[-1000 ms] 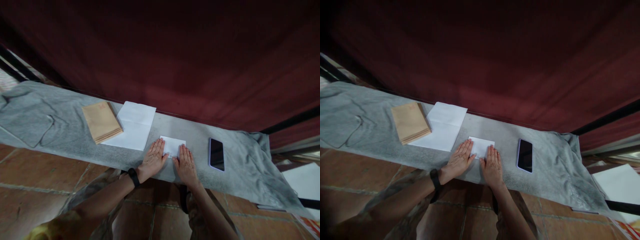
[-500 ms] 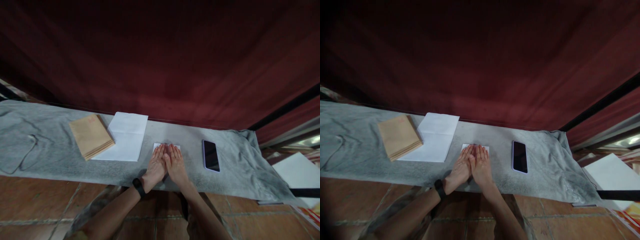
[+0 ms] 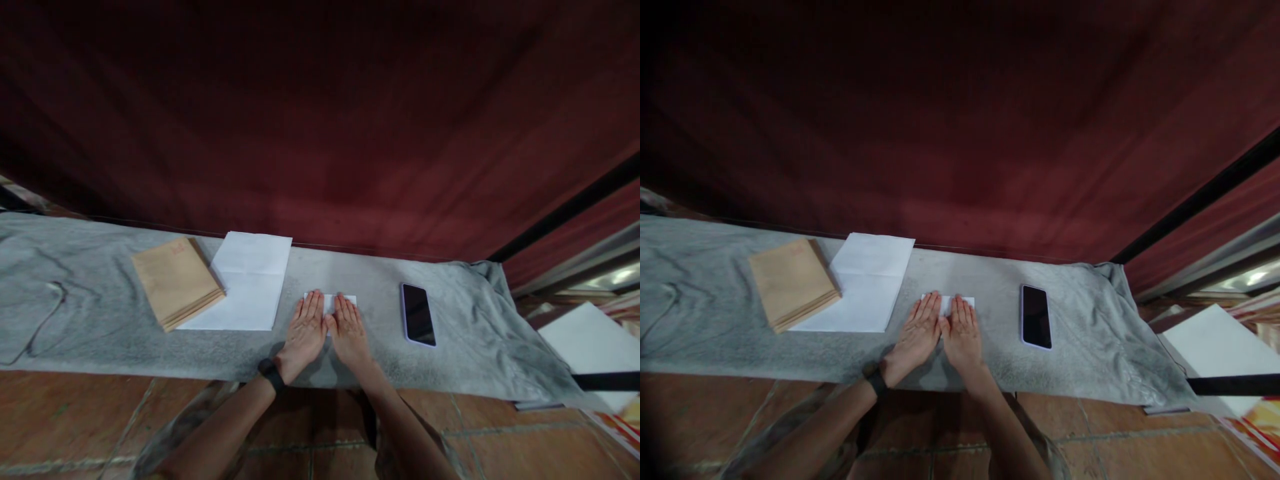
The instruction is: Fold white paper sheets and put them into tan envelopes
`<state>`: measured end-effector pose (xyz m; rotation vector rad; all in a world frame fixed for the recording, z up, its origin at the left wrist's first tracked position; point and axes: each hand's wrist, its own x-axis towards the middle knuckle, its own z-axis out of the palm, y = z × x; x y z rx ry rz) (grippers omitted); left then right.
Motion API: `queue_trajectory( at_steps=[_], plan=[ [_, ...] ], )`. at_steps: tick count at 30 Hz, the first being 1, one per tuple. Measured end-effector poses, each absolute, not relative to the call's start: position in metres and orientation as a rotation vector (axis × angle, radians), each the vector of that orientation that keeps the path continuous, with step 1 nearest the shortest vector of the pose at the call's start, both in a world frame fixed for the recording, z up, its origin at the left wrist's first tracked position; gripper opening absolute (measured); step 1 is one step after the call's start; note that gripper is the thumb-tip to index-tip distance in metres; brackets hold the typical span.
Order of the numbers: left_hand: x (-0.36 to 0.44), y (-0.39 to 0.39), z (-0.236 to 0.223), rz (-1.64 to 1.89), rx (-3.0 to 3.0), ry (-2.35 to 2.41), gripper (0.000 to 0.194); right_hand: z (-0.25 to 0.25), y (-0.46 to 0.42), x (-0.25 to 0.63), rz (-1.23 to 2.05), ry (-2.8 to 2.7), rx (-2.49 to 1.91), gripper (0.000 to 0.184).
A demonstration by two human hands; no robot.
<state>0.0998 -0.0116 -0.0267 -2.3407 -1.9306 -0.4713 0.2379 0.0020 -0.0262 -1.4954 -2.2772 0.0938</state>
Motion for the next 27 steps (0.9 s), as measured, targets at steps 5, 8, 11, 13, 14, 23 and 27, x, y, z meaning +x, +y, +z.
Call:
queue_trajectory(
  at_steps=[5, 8, 11, 13, 14, 23, 27],
  plan=[
    [0.089, -0.012, -0.025, -0.485, -2.274, -2.006, 0.061, -0.034, 0.003, 0.252, -0.119, -2.25, -1.498, 0.059],
    [0.085, -0.012, -0.025, -0.48, -2.253, -2.036, 0.065, -0.036, 0.004, 0.257, -0.166, -2.239, -1.509, 0.06],
    [0.082, -0.012, -0.024, -0.467, -2.269, -2.027, 0.068, -0.035, 0.006, 0.261, -0.176, -2.248, -1.512, 0.058],
    [0.081, -0.013, -0.023, -0.458, -2.28, -2.022, 0.068, -0.033, 0.008, 0.264, -0.172, -2.254, -1.53, 0.057],
    [0.081, -0.013, -0.023, -0.452, -2.284, -2.022, 0.069, -0.032, 0.009, 0.265, -0.171, -2.257, -1.546, 0.056],
    [0.081, -0.013, -0.022, -0.425, -2.279, -2.016, 0.069, -0.034, 0.011, 0.267, -0.197, -2.23, -1.589, 0.057],
    [0.08, -0.014, -0.02, -0.441, -2.28, -2.0, 0.068, -0.04, 0.012, 0.276, -0.187, -2.177, -1.603, 0.058]
  ],
)
